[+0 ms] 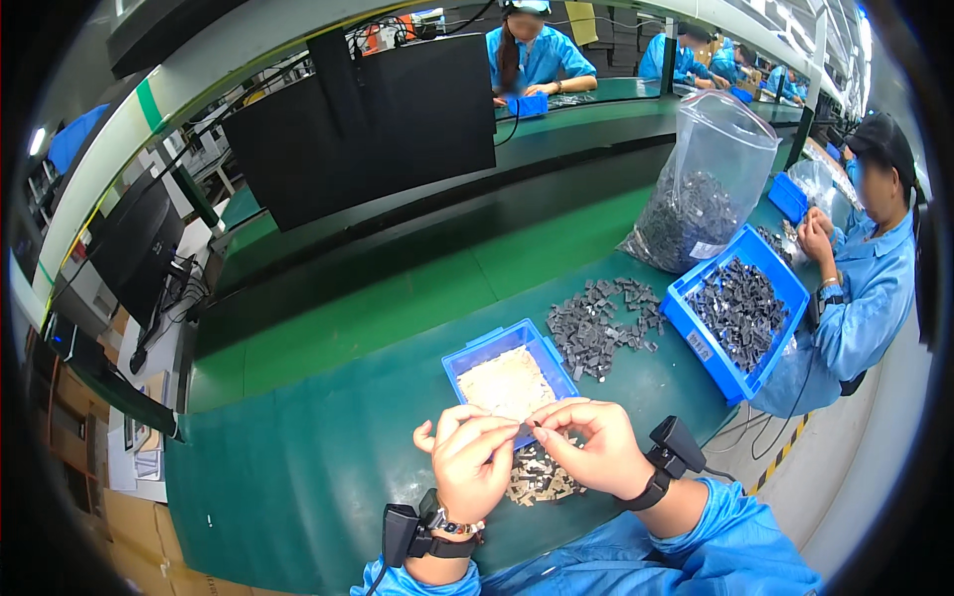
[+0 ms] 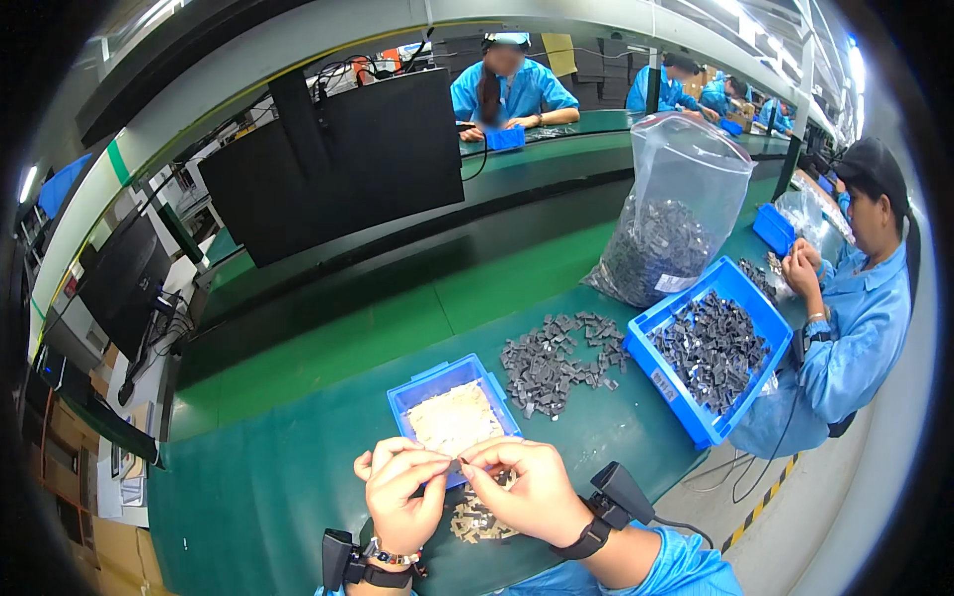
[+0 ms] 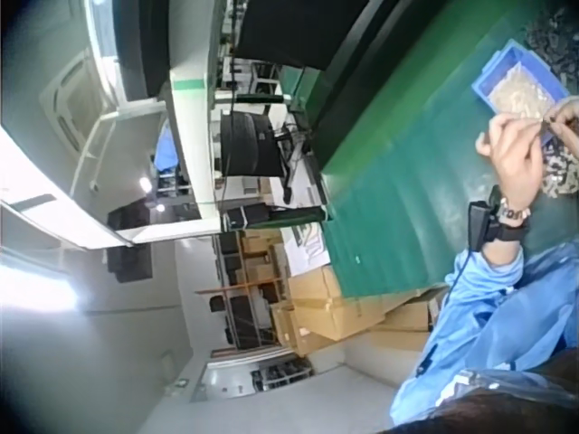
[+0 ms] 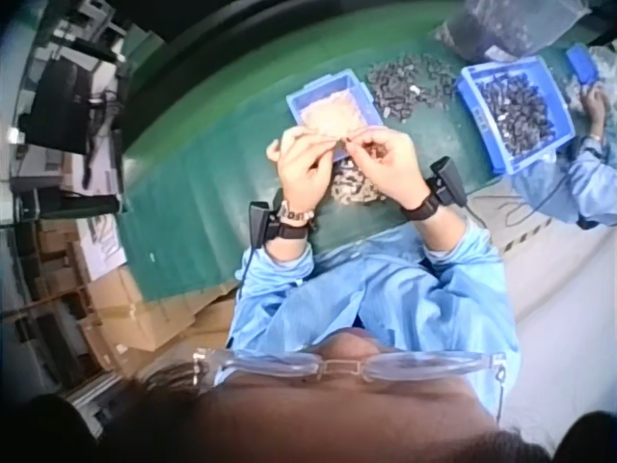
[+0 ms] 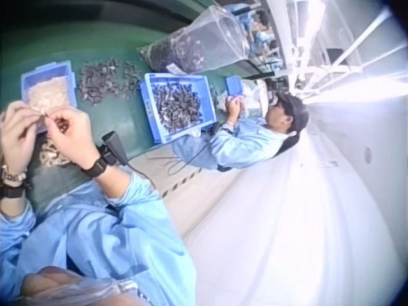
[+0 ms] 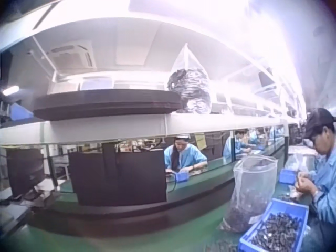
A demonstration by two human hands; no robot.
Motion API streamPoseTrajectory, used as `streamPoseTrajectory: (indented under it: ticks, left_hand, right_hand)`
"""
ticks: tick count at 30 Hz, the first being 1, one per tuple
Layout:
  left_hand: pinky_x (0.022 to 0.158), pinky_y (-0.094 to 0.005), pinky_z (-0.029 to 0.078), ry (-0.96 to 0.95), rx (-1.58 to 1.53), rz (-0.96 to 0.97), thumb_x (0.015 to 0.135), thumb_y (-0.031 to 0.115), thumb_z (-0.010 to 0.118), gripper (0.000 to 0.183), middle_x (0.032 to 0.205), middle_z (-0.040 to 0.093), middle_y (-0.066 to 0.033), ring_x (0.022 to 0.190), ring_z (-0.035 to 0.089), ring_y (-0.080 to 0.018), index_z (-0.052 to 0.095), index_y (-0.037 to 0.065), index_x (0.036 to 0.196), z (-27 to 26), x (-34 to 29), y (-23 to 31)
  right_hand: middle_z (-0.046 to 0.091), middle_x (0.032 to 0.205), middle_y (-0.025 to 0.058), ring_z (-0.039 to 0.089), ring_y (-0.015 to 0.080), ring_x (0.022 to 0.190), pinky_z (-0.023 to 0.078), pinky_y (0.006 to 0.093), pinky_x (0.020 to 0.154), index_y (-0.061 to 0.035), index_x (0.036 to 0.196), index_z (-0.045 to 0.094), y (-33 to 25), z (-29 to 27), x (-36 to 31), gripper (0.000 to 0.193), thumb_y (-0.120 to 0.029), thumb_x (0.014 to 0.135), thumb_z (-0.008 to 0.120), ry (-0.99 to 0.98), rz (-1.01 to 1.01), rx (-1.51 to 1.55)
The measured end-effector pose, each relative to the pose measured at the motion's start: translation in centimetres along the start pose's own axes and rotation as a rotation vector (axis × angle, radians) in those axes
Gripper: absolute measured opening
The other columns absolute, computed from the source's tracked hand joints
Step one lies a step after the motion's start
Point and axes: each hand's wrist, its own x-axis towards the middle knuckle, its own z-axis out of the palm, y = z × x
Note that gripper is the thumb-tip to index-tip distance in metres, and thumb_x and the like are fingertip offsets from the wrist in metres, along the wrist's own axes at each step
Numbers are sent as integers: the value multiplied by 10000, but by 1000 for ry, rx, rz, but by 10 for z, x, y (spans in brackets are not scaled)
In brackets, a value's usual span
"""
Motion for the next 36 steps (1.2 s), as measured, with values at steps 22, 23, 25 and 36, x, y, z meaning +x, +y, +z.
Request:
streamPoseTrajectory:
  ticks: [22, 23, 25, 36]
  left_hand:
    - [979, -413, 253, -1, -10, -11, 681, 27, 752, 152, 853, 735, 42, 931, 628, -177, 751, 147, 775, 1, -1, -2]
    - [976, -413, 256, -6, -9, -15, 680, 27, 752, 151, 851, 736, 41, 929, 629, -176, 751, 145, 775, 0, -2, -2]
    - [972, -413, 259, -12, -8, -18, 679, 27, 753, 151, 849, 736, 41, 926, 630, -175, 751, 143, 775, 1, -1, -2]
    - [943, -364, 331, -47, -103, -21, 684, 13, 755, 147, 854, 741, 27, 922, 635, -186, 756, 127, 776, 2, 0, -5]
  right_hand:
    - [735, 928, 126, 692, 122, 747, 560, 250, 637, 35, 858, 726, 14, 10, 3, 83, -42, 826, 722, 73, -18, 35]
    - [735, 931, 126, 691, 121, 747, 558, 248, 635, 35, 858, 726, 14, 10, 3, 83, -42, 826, 722, 76, -26, 31]
    - [734, 929, 127, 690, 120, 749, 557, 246, 636, 35, 858, 725, 14, 9, 3, 81, -39, 826, 721, 68, -20, 24]
    - [723, 958, 136, 690, 131, 800, 559, 230, 682, 54, 890, 735, 18, -4, 7, 81, -4, 834, 741, -44, 198, 419]
